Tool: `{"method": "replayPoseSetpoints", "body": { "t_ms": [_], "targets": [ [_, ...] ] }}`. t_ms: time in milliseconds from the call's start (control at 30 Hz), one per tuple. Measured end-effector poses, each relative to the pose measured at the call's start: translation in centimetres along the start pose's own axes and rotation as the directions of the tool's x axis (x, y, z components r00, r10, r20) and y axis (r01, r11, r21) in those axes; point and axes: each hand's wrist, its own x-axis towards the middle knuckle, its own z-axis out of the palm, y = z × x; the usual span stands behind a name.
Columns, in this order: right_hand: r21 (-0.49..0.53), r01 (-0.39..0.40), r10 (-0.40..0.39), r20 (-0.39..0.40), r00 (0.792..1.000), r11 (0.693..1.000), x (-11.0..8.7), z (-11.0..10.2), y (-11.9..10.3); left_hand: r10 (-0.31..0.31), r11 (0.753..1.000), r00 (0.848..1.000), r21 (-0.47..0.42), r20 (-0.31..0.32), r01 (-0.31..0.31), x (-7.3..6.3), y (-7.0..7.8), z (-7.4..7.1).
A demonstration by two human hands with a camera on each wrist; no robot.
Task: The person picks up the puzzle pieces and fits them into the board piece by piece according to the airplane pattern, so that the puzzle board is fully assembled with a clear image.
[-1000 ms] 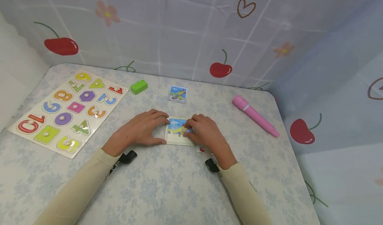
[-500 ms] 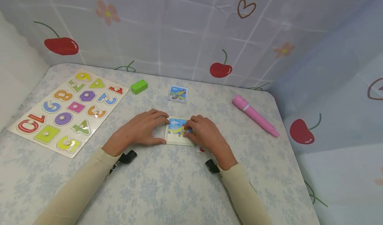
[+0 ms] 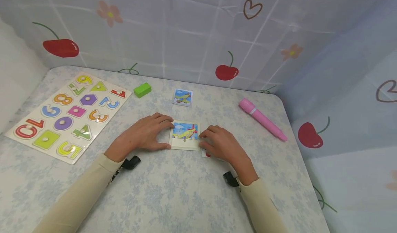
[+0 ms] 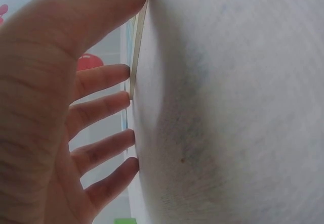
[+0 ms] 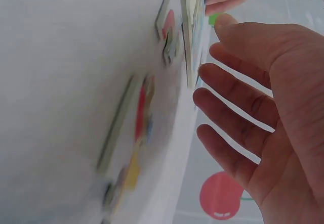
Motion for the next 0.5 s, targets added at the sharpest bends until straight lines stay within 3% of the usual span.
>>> {"method": "replayPoseSetpoints", "body": {
  "t_ms": [233, 500],
  "targets": [
    [0.0, -0.021, 0.021, 0.013, 1.0, 1.0, -1.9, 0.3, 0.1, -0.007, 1.0, 1.0, -0.006, 0.002, 0.007, -0.1, -0.1, 0.1],
    [0.008, 0.026, -0.026, -0.014, 1.0, 1.0, -3.2, 0.8, 0.3, -0.002, 1.0, 1.0, -0.012, -0.003, 0.002, 0.0, 0.0, 0.0]
  ]
}}
